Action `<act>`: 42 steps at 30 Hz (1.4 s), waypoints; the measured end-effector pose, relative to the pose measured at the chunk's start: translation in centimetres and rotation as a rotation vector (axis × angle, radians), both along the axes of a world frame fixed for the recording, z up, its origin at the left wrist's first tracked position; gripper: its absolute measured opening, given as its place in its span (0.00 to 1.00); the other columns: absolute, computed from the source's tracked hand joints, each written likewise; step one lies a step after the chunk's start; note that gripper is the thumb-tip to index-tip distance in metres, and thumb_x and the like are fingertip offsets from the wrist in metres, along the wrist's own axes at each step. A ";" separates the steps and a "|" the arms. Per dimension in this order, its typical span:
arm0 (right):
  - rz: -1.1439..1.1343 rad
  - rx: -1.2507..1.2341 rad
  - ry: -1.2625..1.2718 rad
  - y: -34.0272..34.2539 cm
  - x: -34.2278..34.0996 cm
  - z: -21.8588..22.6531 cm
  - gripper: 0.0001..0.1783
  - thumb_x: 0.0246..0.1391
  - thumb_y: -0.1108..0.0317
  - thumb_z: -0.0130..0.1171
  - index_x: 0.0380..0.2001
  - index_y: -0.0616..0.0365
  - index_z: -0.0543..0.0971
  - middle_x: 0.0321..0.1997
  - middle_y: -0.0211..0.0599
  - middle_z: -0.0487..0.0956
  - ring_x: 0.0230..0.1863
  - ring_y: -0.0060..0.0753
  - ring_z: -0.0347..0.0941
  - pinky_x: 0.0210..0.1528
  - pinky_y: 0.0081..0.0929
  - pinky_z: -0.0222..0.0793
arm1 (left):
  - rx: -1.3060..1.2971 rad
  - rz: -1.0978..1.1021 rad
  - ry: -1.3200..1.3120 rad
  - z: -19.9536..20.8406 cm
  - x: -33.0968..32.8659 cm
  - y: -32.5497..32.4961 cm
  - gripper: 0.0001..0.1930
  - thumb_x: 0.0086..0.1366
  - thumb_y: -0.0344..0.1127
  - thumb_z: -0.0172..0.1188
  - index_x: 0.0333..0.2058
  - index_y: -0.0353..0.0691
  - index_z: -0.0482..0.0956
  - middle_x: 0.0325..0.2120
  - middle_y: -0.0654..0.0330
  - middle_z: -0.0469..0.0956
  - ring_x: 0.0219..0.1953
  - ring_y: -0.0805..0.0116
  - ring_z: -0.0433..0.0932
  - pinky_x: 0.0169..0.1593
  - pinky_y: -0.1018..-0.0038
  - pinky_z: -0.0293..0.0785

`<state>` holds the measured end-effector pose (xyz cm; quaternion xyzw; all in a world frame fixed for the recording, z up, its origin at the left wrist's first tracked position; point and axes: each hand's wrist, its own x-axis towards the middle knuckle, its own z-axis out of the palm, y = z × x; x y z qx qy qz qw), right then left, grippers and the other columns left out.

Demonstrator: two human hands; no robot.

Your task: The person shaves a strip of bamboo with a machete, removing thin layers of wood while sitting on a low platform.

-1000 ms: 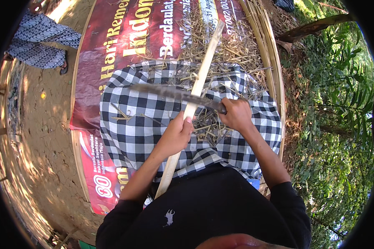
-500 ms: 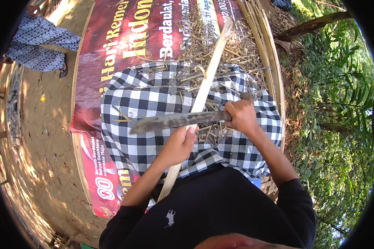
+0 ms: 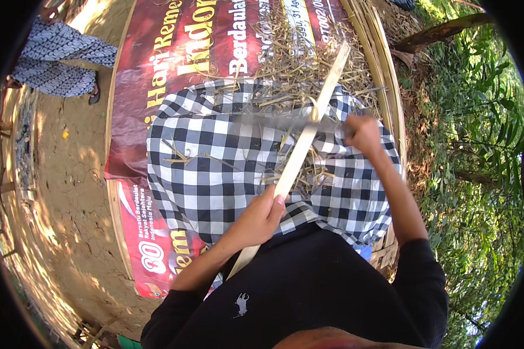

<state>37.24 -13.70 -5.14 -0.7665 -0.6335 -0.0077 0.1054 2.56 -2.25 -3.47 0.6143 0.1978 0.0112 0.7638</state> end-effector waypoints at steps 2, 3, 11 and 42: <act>-0.261 -0.192 -0.198 -1.3 4.7 -1.7 0.12 0.40 0.65 0.65 0.30 0.54 0.77 0.23 0.43 0.80 0.23 0.49 0.78 0.31 0.47 0.76 | -0.031 -0.031 0.060 -0.3 0.0 -0.7 0.14 0.79 0.43 0.39 0.49 0.39 0.65 0.23 0.69 0.63 0.16 0.83 0.61 0.18 0.80 0.62; -0.324 -0.274 -0.131 0.1 1.4 -1.4 0.13 0.41 0.64 0.65 0.31 0.56 0.76 0.23 0.44 0.80 0.24 0.51 0.78 0.31 0.48 0.76 | -0.052 0.002 0.136 -0.5 -0.2 -0.3 0.14 0.79 0.43 0.39 0.49 0.39 0.65 0.23 0.69 0.63 0.17 0.83 0.61 0.18 0.80 0.62; -0.209 -0.087 -0.048 -0.6 -0.9 -1.5 0.08 0.44 0.63 0.64 0.25 0.52 0.76 0.19 0.42 0.78 0.21 0.48 0.77 0.36 0.45 0.76 | -0.118 0.007 0.097 1.6 -0.4 -0.2 0.13 0.79 0.41 0.39 0.47 0.37 0.66 0.25 0.68 0.64 0.18 0.83 0.61 0.18 0.82 0.61; -0.425 -0.278 0.024 -0.1 -3.1 -0.2 0.17 0.52 0.61 0.65 0.37 0.59 0.72 0.26 0.52 0.81 0.29 0.61 0.80 0.34 0.54 0.76 | -0.240 0.141 0.176 1.5 -2.9 0.5 0.14 0.79 0.42 0.38 0.51 0.38 0.64 0.23 0.67 0.62 0.15 0.83 0.58 0.17 0.80 0.61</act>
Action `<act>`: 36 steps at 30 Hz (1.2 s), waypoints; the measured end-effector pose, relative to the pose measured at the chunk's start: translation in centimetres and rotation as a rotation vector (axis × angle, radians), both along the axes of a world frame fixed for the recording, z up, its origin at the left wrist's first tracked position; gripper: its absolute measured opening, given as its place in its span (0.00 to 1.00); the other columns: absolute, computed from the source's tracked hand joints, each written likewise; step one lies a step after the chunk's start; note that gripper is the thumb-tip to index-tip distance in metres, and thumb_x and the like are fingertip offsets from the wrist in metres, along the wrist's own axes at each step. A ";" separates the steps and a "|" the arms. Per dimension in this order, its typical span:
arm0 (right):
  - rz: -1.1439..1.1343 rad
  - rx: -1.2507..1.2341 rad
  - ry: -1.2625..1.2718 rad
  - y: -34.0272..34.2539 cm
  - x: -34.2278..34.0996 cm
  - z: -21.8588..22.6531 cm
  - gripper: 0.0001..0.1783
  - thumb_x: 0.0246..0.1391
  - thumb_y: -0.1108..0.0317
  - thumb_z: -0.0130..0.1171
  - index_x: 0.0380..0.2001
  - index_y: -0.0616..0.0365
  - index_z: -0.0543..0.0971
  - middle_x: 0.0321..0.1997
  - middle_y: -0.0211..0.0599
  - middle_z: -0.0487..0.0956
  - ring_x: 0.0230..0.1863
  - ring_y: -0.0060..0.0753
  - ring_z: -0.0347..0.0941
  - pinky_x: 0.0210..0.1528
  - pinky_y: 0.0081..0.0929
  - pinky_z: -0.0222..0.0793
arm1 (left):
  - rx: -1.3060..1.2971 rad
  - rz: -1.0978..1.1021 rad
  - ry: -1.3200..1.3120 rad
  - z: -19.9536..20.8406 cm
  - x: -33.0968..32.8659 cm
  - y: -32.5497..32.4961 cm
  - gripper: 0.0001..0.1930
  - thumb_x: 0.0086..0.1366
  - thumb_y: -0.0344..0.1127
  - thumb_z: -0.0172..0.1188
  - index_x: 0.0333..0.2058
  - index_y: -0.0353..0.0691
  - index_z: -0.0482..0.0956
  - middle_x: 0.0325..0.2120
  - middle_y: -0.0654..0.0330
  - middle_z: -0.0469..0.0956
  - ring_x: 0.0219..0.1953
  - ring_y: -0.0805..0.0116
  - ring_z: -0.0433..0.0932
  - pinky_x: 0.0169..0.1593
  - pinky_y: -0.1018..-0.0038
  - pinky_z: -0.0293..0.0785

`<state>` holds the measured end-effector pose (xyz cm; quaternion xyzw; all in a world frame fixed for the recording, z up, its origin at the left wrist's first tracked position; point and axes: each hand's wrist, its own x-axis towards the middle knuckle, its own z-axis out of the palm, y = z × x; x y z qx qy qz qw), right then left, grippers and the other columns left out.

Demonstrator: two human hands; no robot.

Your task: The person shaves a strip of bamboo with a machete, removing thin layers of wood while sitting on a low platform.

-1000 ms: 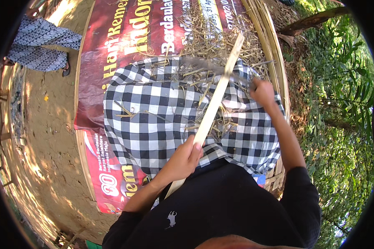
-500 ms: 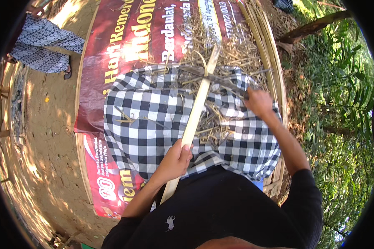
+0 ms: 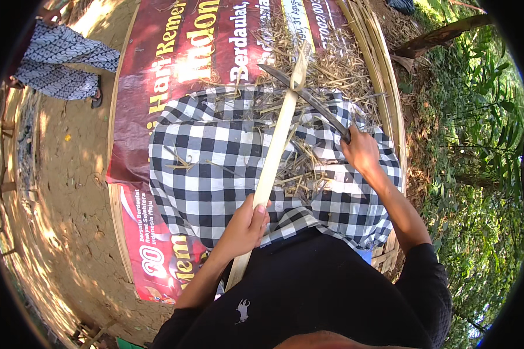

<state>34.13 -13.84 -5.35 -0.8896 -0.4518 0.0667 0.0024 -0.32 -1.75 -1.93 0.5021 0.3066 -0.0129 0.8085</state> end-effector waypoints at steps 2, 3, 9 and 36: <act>-0.011 0.029 -0.017 -0.8 0.1 -0.4 0.17 0.52 0.61 0.65 0.37 0.59 0.71 0.26 0.53 0.81 0.29 0.61 0.80 0.33 0.55 0.76 | 0.069 -0.051 0.000 0.4 -0.7 -0.5 0.14 0.79 0.42 0.38 0.51 0.37 0.63 0.23 0.67 0.62 0.15 0.82 0.58 0.17 0.80 0.62; 0.003 0.032 -0.038 -1.3 0.3 -0.5 0.17 0.52 0.61 0.65 0.37 0.59 0.71 0.26 0.53 0.81 0.29 0.61 0.80 0.33 0.55 0.76 | 0.080 -0.064 0.008 0.9 -0.7 -0.5 0.15 0.79 0.42 0.38 0.51 0.35 0.64 0.23 0.66 0.63 0.15 0.82 0.59 0.18 0.80 0.62; -0.116 -0.069 0.489 -0.3 3.8 2.5 0.13 0.50 0.65 0.61 0.27 0.67 0.77 0.24 0.57 0.79 0.33 0.63 0.78 0.41 0.50 0.73 | 0.084 -0.081 -0.012 1.2 -1.0 -1.0 0.15 0.79 0.42 0.38 0.51 0.34 0.64 0.23 0.66 0.63 0.16 0.82 0.60 0.18 0.81 0.62; 0.274 0.191 -0.270 1.8 6.8 -1.6 0.05 0.45 0.69 0.62 0.25 0.55 0.76 0.18 0.39 0.78 0.23 0.42 0.79 0.41 0.54 0.74 | 0.030 -0.124 0.003 1.5 -2.1 -1.4 0.14 0.79 0.41 0.39 0.50 0.36 0.65 0.25 0.67 0.63 0.17 0.83 0.59 0.19 0.81 0.63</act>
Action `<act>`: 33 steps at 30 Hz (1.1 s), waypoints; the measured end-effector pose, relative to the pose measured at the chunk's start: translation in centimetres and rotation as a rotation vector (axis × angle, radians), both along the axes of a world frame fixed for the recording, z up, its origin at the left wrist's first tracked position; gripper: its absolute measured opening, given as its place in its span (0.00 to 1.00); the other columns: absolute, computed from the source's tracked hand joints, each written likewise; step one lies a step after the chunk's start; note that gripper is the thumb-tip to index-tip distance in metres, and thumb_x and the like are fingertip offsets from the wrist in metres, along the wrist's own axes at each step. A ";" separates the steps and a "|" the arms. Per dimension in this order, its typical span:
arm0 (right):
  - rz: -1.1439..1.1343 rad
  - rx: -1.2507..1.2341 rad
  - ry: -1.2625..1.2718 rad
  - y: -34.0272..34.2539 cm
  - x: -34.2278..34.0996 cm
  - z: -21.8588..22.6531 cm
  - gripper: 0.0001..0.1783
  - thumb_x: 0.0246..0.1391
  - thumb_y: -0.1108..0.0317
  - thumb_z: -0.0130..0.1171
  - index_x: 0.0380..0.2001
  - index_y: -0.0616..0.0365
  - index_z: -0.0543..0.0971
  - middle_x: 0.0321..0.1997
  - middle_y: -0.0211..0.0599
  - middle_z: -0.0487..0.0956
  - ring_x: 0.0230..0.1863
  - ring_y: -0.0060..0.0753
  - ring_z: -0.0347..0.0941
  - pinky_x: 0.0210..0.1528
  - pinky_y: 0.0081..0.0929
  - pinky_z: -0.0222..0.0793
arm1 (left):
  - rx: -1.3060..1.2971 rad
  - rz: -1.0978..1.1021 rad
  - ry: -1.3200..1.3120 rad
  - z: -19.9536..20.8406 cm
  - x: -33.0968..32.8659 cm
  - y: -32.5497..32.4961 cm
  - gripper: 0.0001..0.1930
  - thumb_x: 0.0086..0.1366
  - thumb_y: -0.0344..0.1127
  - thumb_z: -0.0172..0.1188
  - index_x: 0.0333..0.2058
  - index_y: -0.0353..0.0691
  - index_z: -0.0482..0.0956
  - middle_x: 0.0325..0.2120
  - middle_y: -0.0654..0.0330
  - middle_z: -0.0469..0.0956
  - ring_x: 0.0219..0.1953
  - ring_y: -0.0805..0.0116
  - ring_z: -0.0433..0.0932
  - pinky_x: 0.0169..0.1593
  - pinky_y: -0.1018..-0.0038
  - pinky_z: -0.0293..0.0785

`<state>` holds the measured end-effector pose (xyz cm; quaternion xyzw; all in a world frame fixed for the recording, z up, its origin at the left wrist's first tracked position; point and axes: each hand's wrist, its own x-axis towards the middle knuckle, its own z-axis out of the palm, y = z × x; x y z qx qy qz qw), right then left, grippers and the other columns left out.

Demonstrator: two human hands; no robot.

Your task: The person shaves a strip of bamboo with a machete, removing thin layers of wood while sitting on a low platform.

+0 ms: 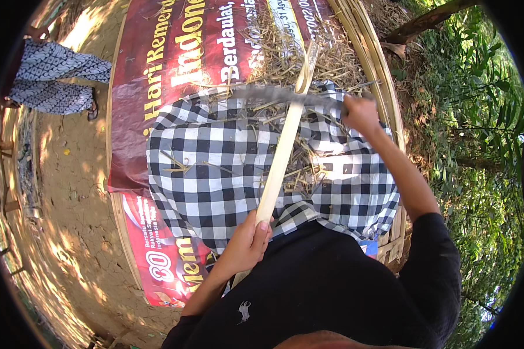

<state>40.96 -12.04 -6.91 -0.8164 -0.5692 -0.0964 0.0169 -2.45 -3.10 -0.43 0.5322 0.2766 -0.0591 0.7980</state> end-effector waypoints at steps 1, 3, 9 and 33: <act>-0.157 -0.084 0.021 0.0 2.1 0.3 0.06 0.45 0.68 0.62 0.28 0.56 0.77 0.20 0.41 0.80 0.25 0.44 0.80 0.39 0.53 0.76 | 0.007 -0.023 0.006 0.0 -0.1 -0.4 0.14 0.79 0.41 0.39 0.50 0.36 0.65 0.25 0.67 0.63 0.17 0.83 0.59 0.19 0.81 0.62; -0.293 -0.294 0.088 1.4 1.2 2.1 0.12 0.47 0.65 0.61 0.35 0.59 0.81 0.26 0.48 0.82 0.29 0.52 0.82 0.34 0.50 0.79 | 0.062 -0.017 0.024 -1.6 -0.4 -1.1 0.14 0.79 0.41 0.38 0.50 0.36 0.65 0.25 0.67 0.64 0.17 0.83 0.59 0.19 0.81 0.62; 0.190 -0.295 0.181 0.3 -8.3 3.0 0.10 0.47 0.66 0.61 0.33 0.58 0.77 0.24 0.45 0.81 0.27 0.50 0.80 0.31 0.47 0.76 | 0.097 0.035 -0.012 -2.7 0.2 0.0 0.14 0.79 0.40 0.38 0.51 0.36 0.65 0.25 0.66 0.64 0.17 0.83 0.59 0.19 0.81 0.62; -0.681 0.053 0.601 -5.3 -8.1 5.9 0.12 0.51 0.65 0.59 0.30 0.66 0.79 0.25 0.60 0.79 0.31 0.66 0.77 0.36 0.50 0.71 | -0.153 0.225 -0.079 -2.2 1.8 4.1 0.22 0.79 0.50 0.36 0.52 0.36 0.66 0.28 0.59 0.74 0.17 0.76 0.69 0.20 0.78 0.69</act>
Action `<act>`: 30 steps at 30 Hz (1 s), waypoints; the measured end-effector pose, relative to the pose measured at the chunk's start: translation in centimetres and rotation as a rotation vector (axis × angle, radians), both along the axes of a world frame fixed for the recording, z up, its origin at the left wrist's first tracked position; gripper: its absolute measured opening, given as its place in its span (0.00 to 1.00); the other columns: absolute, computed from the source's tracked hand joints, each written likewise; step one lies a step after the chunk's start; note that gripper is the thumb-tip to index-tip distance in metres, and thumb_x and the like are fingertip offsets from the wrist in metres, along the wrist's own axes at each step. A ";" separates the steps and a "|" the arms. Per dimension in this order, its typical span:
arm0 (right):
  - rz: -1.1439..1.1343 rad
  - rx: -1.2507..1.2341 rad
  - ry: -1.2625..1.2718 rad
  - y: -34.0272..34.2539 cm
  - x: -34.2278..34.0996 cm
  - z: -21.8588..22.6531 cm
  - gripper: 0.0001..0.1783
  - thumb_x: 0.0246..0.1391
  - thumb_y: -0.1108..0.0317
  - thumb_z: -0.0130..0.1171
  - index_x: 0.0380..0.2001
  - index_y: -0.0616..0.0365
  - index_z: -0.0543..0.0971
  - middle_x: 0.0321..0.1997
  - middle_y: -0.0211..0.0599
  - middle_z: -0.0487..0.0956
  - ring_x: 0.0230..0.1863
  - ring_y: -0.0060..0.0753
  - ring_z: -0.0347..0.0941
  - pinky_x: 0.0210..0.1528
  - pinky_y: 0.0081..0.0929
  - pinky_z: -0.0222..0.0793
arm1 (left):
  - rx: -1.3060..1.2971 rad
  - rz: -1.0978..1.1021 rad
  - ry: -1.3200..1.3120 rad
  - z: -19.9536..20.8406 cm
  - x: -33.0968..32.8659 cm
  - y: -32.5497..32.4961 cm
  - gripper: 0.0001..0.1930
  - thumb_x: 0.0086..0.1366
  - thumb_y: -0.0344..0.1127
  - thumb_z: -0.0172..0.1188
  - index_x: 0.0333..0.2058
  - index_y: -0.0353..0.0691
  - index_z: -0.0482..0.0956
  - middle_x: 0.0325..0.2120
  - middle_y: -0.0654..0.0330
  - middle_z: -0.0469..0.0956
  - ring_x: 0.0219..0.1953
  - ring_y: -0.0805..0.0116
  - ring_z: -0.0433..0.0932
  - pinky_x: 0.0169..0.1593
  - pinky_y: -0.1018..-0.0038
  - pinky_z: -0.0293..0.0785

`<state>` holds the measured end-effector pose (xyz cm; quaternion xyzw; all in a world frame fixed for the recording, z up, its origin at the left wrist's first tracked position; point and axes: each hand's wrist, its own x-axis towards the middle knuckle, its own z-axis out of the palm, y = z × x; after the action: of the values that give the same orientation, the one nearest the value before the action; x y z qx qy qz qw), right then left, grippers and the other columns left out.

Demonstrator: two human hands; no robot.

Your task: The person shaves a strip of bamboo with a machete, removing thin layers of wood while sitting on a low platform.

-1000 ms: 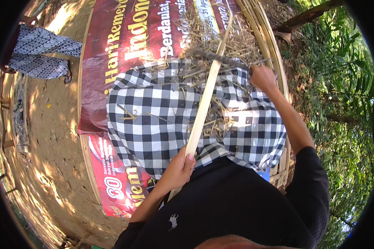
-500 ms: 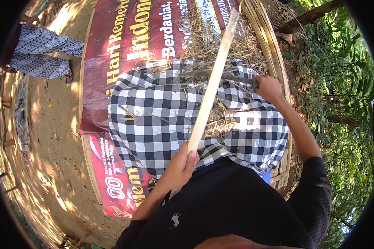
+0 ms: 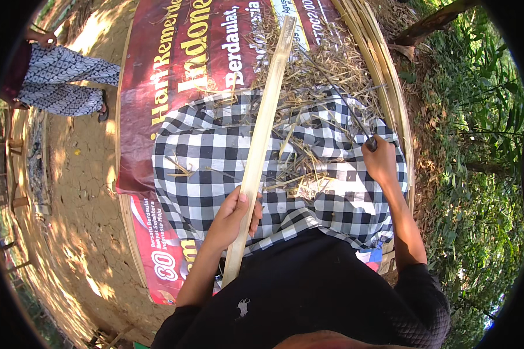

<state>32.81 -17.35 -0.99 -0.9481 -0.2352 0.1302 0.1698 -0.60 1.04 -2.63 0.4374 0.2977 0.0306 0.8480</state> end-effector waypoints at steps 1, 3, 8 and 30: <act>0.002 0.007 0.022 0.0 -0.9 0.1 0.12 0.51 0.65 0.59 0.30 0.66 0.79 0.24 0.60 0.79 0.31 0.66 0.77 0.35 0.50 0.70 | -0.023 -0.012 0.011 0.1 0.3 0.2 0.22 0.79 0.50 0.36 0.52 0.36 0.66 0.27 0.59 0.74 0.17 0.75 0.70 0.21 0.78 0.70; 0.054 0.056 0.015 -0.8 -2.7 0.0 0.10 0.50 0.67 0.59 0.27 0.65 0.76 0.21 0.57 0.77 0.28 0.65 0.76 0.31 0.51 0.68 | -0.061 -0.046 0.021 1.0 1.4 0.9 0.22 0.79 0.50 0.36 0.52 0.34 0.66 0.26 0.59 0.74 0.17 0.73 0.71 0.21 0.76 0.71; 0.474 0.195 -0.148 -1.7 -6.9 -1.0 0.09 0.43 0.68 0.65 0.27 0.57 0.75 0.21 0.42 0.77 0.25 0.52 0.75 0.33 0.46 0.67 | 0.003 -0.123 0.052 2.3 2.6 1.5 0.20 0.79 0.47 0.38 0.51 0.35 0.66 0.24 0.61 0.72 0.15 0.76 0.69 0.18 0.78 0.68; 0.804 0.388 -0.344 3.4 -1.2 -6.2 0.20 0.28 0.64 0.73 0.27 0.51 0.75 0.22 0.35 0.76 0.29 0.48 0.75 0.37 0.45 0.68 | 0.536 -0.044 -0.043 0.6 4.8 -1.0 0.16 0.78 0.41 0.44 0.32 0.38 0.66 0.20 0.66 0.66 0.14 0.81 0.60 0.16 0.79 0.58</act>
<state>31.58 -13.95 -7.20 -0.7404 -0.6282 -0.0196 0.2383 4.17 0.03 -2.03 0.6521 0.2512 0.0990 0.7084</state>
